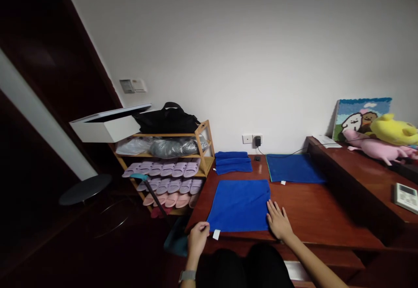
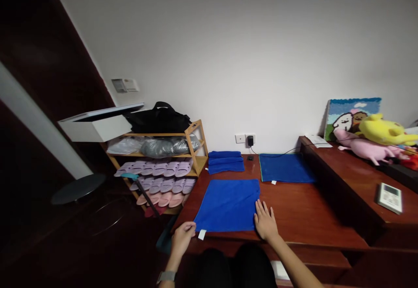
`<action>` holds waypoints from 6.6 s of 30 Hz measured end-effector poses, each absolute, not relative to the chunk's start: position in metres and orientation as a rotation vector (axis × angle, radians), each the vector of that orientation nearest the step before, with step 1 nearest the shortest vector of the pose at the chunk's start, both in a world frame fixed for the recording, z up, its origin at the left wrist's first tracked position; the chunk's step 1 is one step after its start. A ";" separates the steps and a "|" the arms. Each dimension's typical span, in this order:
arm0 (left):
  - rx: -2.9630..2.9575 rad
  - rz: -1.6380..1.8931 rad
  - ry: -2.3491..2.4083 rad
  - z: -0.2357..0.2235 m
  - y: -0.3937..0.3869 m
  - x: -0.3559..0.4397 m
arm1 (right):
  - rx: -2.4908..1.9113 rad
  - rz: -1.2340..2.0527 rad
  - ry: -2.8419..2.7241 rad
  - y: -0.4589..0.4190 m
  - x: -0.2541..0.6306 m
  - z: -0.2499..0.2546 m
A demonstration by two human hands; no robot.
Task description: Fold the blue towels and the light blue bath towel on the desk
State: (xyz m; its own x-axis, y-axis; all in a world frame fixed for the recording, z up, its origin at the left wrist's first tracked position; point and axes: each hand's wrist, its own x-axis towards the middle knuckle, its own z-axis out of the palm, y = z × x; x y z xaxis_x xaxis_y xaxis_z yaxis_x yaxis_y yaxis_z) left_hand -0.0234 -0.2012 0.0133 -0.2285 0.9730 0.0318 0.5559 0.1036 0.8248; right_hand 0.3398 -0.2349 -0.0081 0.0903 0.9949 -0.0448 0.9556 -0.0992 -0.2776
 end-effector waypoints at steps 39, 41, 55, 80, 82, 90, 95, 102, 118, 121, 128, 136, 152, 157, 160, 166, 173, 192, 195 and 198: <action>2.652 0.385 1.622 -0.004 -0.109 0.122 | -2.295 0.289 -1.853 -0.096 0.363 -0.024; 2.688 0.440 1.532 0.002 -0.098 0.158 | -2.306 0.285 -1.867 -0.095 0.364 -0.023; 2.566 0.332 1.590 -0.016 -0.039 0.167 | -2.318 0.217 -1.927 -0.093 0.367 -0.040; 2.355 0.303 2.011 -0.007 0.018 0.056 | -2.270 0.245 -1.871 -0.081 0.362 -0.034; 2.376 0.331 2.033 0.000 0.011 0.063 | -2.260 0.235 -1.862 -0.080 0.361 -0.035; 2.750 0.497 1.385 -0.014 -0.056 0.197 | -2.245 0.221 -1.889 -0.080 0.363 -0.043; 2.669 0.394 1.381 -0.024 -0.052 0.208 | -2.243 0.183 -1.914 -0.079 0.364 -0.047; 2.482 0.232 1.821 -0.014 -0.011 0.091 | -2.241 0.169 -1.877 -0.078 0.364 -0.050; 2.455 0.314 1.879 -0.016 -0.003 0.057 | -2.348 0.273 -1.905 -0.087 0.360 -0.031; 2.462 0.321 1.871 -0.017 -0.001 0.058 | -2.375 0.250 -1.887 -0.092 0.359 -0.031; 2.425 0.165 1.862 -0.007 0.004 0.054 | -2.360 0.244 -1.857 -0.095 0.357 -0.032; 2.682 0.354 1.573 0.002 -0.032 0.155 | -2.354 0.293 -1.846 -0.097 0.356 -0.022; 2.473 0.207 1.823 -0.018 -0.035 0.059 | -2.309 0.284 -1.817 -0.095 0.358 -0.032; 2.499 0.294 1.820 -0.028 -0.035 0.036 | -2.331 0.268 -1.825 -0.093 0.358 -0.038; 2.496 0.307 1.822 -0.026 -0.036 0.043 | -2.352 0.265 -1.826 -0.091 0.358 -0.033; 2.500 0.301 1.818 -0.021 -0.039 0.045 | -2.386 0.288 -1.802 -0.106 0.354 -0.023; 2.516 0.331 1.829 -0.028 -0.035 0.046 | -2.377 0.298 -1.836 -0.154 0.340 -0.031; 2.643 0.304 1.314 -0.014 -0.129 0.219 | -2.334 0.322 -1.911 -0.164 0.335 -0.014; 2.642 0.284 1.325 -0.019 -0.130 0.191 | -2.359 0.284 -1.891 -0.162 0.336 -0.019; 2.590 0.236 1.503 -0.013 -0.119 0.123 | -2.359 0.272 -1.841 -0.161 0.335 -0.024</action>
